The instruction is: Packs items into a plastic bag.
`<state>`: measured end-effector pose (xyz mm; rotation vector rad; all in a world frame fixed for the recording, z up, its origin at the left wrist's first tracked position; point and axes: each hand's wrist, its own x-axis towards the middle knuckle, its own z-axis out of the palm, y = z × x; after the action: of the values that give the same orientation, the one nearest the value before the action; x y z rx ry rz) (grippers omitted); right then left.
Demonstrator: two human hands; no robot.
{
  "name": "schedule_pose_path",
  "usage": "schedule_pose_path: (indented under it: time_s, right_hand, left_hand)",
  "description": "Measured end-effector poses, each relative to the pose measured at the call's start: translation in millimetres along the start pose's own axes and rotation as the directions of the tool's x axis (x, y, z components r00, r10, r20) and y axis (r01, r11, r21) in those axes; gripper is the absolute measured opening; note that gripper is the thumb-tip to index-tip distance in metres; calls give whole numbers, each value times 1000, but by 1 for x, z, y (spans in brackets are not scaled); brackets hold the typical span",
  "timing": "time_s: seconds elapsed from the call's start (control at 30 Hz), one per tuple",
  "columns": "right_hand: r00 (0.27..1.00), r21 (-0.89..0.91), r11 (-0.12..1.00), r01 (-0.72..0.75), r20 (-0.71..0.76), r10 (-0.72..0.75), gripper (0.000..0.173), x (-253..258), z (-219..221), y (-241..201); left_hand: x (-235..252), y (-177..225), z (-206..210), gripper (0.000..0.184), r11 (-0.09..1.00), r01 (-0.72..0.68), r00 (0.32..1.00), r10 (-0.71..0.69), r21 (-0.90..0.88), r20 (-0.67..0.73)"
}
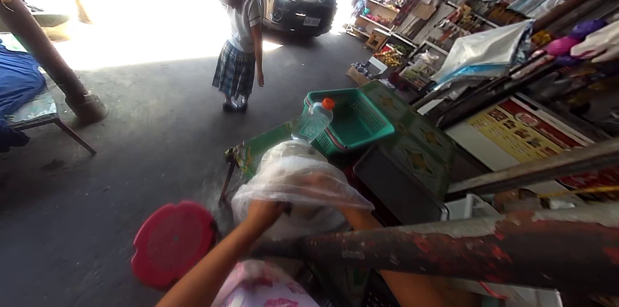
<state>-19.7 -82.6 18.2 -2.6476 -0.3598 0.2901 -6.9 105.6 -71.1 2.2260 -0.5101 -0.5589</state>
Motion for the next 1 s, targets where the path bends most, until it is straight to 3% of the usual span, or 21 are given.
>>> schedule_pose_path:
  time_s: [0.13, 0.23, 0.33, 0.4, 0.53, 0.63, 0.73, 0.77, 0.9, 1.0]
  right_hand:
    - [996, 194, 977, 86, 7, -89, 27, 19, 2, 30]
    - [995, 203, 975, 95, -33, -90, 28, 14, 8, 29]
    - [984, 183, 975, 130, -141, -104, 27, -4, 4, 10]
    - [990, 202, 974, 105, -114, -83, 27, -10, 2, 6]
    - [990, 173, 978, 113, -107, -96, 28, -10, 5, 11]
    - [998, 140, 988, -67, 10, 67, 28, -11, -10, -30]
    - [942, -92, 944, 318, -79, -326, 32, 0, 16, 31]
    - [940, -127, 938, 323, -74, -333, 33, 1, 17, 33]
    - [999, -109, 993, -38, 11, 39, 41, -12, 19, -7]
    - [974, -184, 962, -200, -139, 176, 45, -8, 57, 8]
  left_hand:
    - [-4, 7, -5, 40, 986, -96, 961, 127, 133, -246]
    - [-4, 17, -13, 42, 978, -82, 976, 118, 194, -182]
    - [0, 14, -12, 39, 959, -199, 963, 230, 203, -143]
    - [3, 13, -7, 38, 955, -241, 955, 265, 176, -131]
    - [-10, 57, -38, 40, 1000, -8, 998, 7, 19, 64]
    - [2, 44, -29, 40, 997, -71, 997, 71, -7, 40]
    - [16, 20, -14, 35, 955, -279, 956, 287, 98, -67]
    - [21, 12, -8, 33, 934, -332, 935, 345, 133, -87]
    - [25, 8, -7, 29, 912, -383, 907, 401, 144, -126]
    - [25, 11, -12, 31, 930, -339, 927, 356, 142, -116]
